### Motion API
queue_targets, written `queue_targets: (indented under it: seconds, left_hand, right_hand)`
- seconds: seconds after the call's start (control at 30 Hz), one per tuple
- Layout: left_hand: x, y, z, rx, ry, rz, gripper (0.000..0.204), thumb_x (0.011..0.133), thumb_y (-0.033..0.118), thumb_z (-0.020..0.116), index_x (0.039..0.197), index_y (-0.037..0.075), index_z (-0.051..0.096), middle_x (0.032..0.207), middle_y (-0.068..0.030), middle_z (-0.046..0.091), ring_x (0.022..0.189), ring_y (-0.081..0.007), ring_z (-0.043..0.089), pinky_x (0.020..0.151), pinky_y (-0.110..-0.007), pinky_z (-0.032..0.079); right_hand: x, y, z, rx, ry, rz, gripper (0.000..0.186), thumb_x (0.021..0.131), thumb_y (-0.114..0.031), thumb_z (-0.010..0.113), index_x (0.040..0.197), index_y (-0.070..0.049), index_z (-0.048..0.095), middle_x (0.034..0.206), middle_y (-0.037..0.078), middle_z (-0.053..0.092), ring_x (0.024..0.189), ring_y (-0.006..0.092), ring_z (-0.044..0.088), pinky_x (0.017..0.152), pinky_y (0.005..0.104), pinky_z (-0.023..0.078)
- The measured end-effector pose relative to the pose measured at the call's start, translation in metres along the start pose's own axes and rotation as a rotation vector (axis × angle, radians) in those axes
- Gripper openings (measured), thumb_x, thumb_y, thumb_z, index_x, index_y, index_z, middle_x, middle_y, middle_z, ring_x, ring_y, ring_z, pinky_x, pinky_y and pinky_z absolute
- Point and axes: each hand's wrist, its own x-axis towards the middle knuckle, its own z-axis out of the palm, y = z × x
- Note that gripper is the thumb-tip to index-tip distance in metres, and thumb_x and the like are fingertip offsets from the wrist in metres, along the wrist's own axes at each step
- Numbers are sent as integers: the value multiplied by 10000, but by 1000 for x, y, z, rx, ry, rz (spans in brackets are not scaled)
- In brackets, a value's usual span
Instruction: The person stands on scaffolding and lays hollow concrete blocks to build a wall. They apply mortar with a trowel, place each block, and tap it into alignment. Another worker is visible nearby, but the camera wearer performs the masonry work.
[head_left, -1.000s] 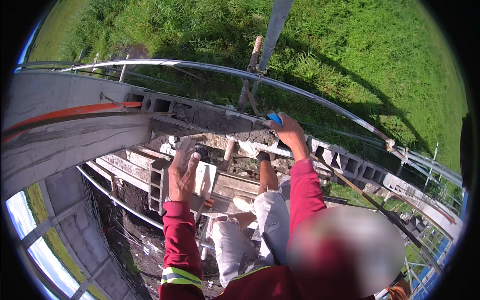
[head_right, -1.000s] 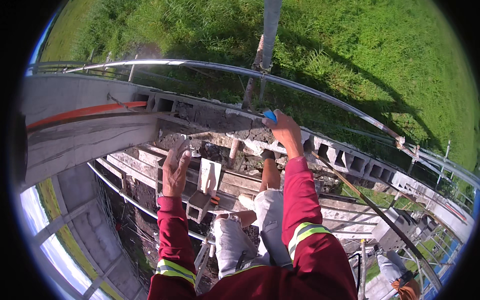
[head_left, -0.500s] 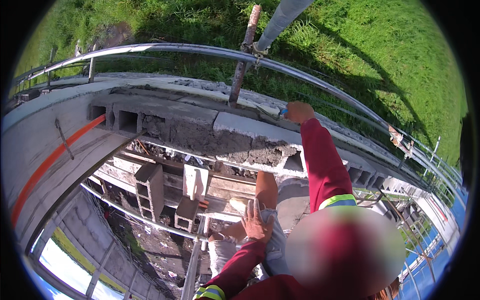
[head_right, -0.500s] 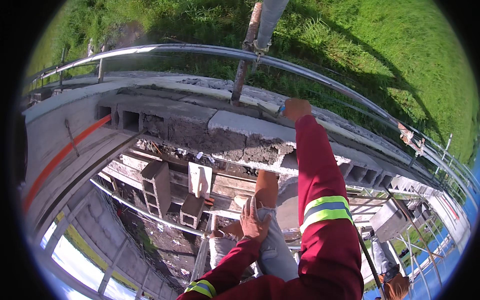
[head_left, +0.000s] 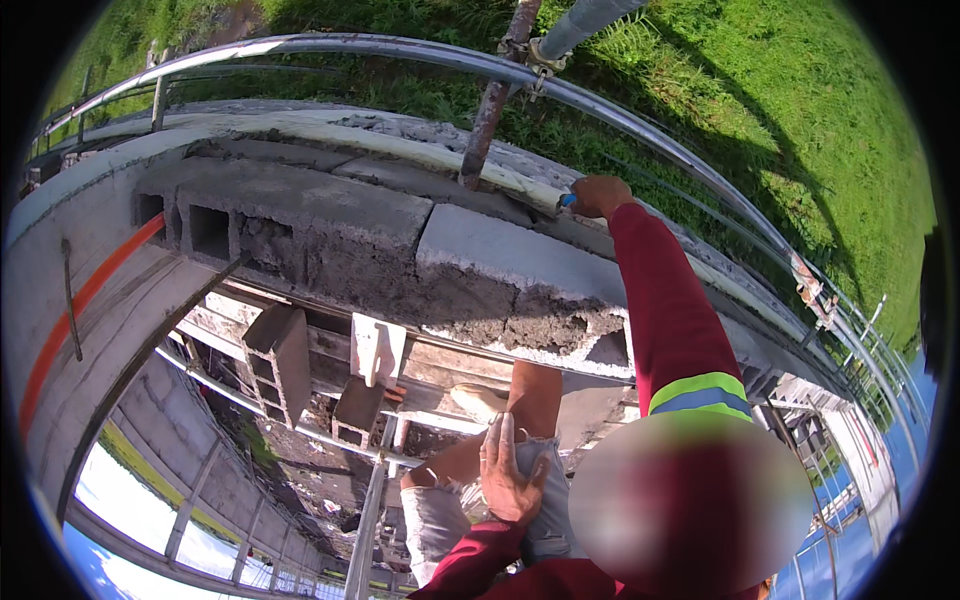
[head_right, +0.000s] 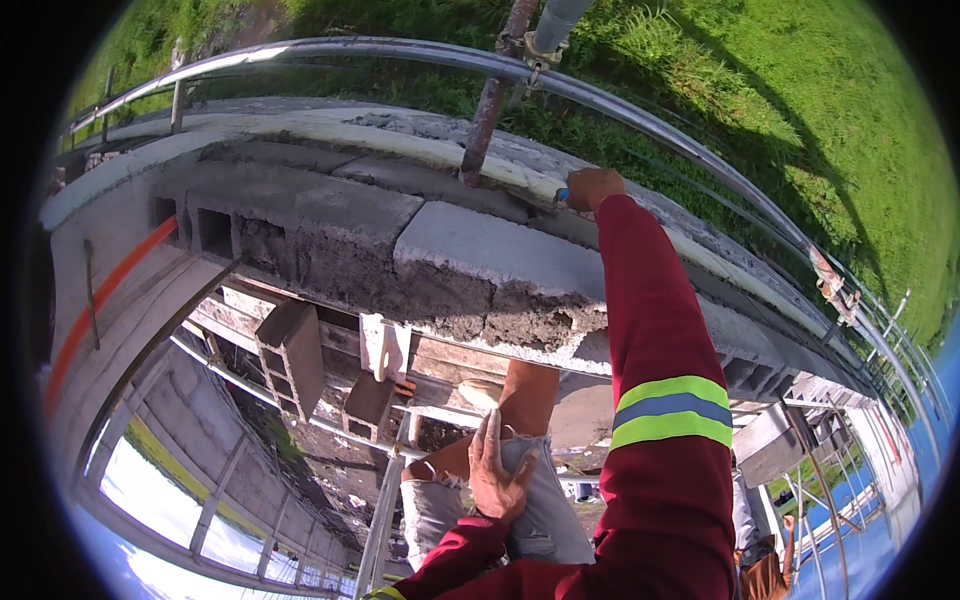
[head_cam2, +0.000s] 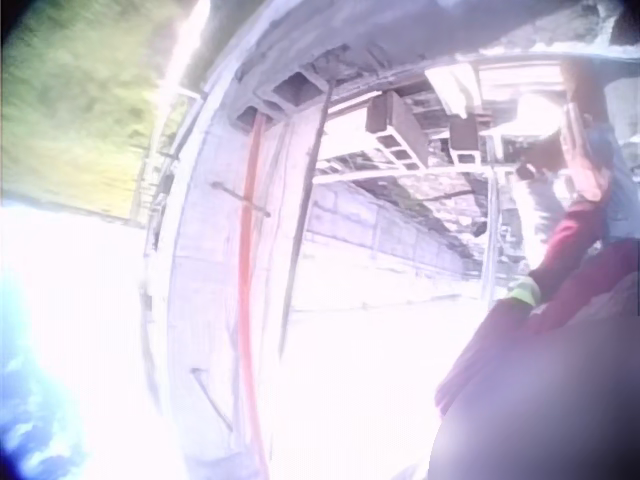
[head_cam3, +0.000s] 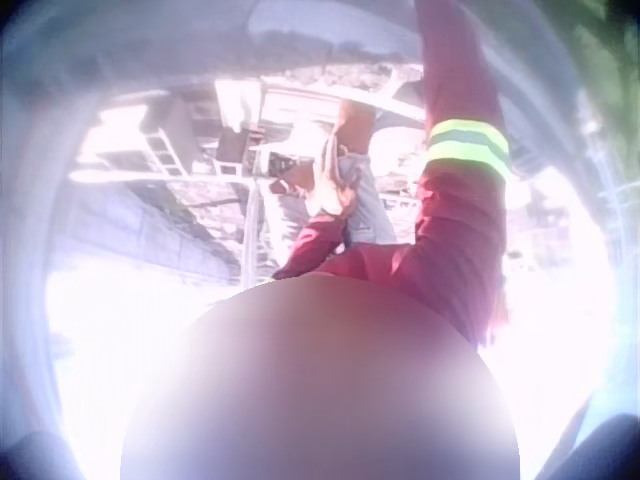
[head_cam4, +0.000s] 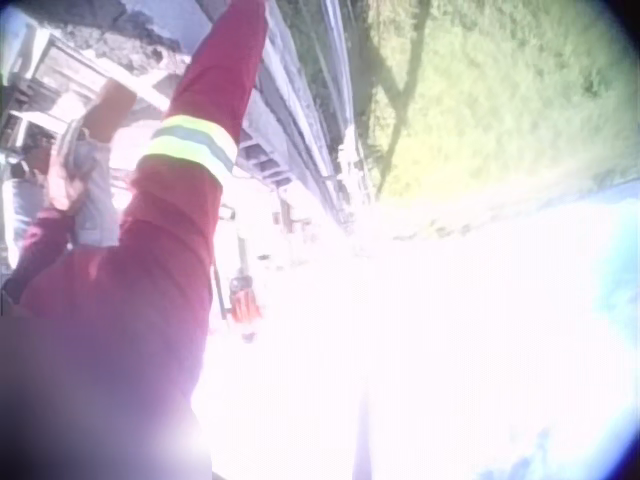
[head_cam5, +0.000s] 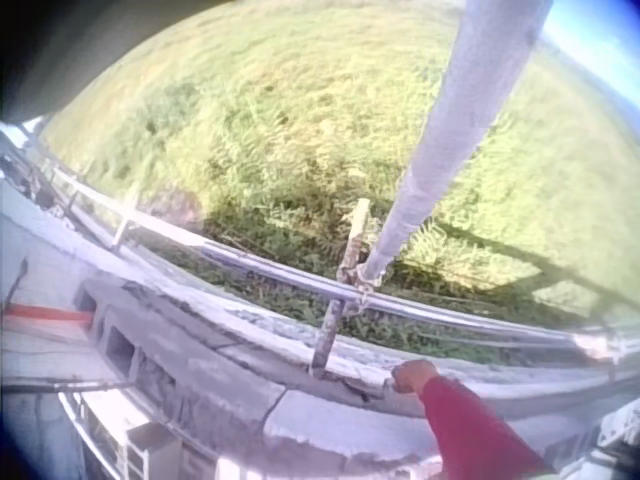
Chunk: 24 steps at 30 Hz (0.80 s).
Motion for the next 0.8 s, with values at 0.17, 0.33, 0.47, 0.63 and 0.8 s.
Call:
queue_targets:
  seconds: [0.17, 0.33, 0.47, 0.63, 0.8]
  left_hand:
    - [-1, -2, 3, -24, 1, -7, 926, 870, 300, 798, 1636, 49, 343, 1565, -270, 464, 1418, -463, 458, 1182, -537, 363]
    - [-3, -8, 9, -105, -3, -59, 919, 864, 319, 787, 1630, 45, 358, 1534, -277, 493, 1397, -467, 483, 1174, -538, 373]
    - [-2, -7, 14, -45, 20, -46, 905, 857, 320, 789, 1616, 42, 383, 1515, -279, 511, 1378, -472, 504, 1154, -547, 400]
    - [-1, -3, 16, -11, 11, -26, 917, 854, 329, 802, 1625, 63, 381, 1533, -250, 508, 1400, -442, 490, 1176, -514, 388]
    - [1, -3, 13, -16, 14, -36, 929, 853, 318, 808, 1635, 79, 368, 1533, -240, 509, 1399, -426, 491, 1178, -502, 387]
  right_hand:
    - [-51, 57, 2, -290, -253, 186, 408, 945, -436, 682, 1148, -96, 777, 1144, 122, 784, 1063, 358, 753, 904, 510, 599]
    - [-113, 52, -27, -76, -67, 81, 359, 965, -383, 614, 1083, -87, 781, 1080, 179, 780, 1007, 376, 756, 875, 526, 601]
    - [-120, -19, -76, 105, 153, -202, 396, 1001, -447, 620, 1111, -89, 748, 1037, 170, 761, 1006, 386, 734, 876, 518, 577]
    - [-99, -70, -115, 118, 295, -392, 413, 1028, -458, 603, 1144, -77, 716, 999, 172, 761, 952, 405, 735, 844, 526, 588]
    - [-128, 15, -50, -167, 74, -167, 293, 965, -338, 647, 985, -82, 790, 995, 125, 784, 960, 334, 760, 820, 467, 607]
